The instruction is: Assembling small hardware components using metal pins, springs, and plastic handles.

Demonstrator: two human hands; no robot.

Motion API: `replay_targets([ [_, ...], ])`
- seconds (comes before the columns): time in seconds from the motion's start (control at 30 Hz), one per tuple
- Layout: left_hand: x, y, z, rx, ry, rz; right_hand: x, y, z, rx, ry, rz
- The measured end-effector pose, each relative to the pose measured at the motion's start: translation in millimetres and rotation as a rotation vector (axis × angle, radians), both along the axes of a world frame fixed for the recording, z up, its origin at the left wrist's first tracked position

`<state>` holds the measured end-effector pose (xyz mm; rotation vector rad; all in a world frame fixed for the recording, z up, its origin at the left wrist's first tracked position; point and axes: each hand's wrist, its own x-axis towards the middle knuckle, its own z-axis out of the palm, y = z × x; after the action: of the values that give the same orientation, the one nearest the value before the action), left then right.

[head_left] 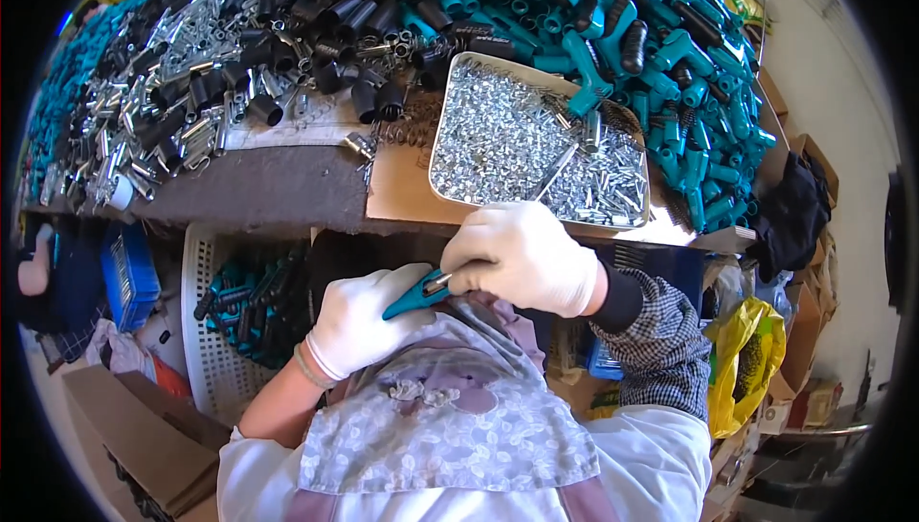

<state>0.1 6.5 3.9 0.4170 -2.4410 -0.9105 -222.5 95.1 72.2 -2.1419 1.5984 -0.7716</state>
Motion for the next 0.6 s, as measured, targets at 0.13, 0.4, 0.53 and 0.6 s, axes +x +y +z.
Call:
replay_targets([
  [0.13,1,-1,-1,-0.029,0.000,-0.010,9,-11,-23,-0.263,0.123,0.205],
  [0.4,2,-3,-12,-0.049,-0.037,0.002,69,4,-15,-0.176,0.790,0.025],
  [0.53,0,-1,-15,-0.063,-0.111,-0.013,38,-11,-16,0.116,0.422,0.108],
  [0.6,3,3,-10,-0.044,-0.067,-0.010,22,-23,-3,0.280,0.219,0.085],
])
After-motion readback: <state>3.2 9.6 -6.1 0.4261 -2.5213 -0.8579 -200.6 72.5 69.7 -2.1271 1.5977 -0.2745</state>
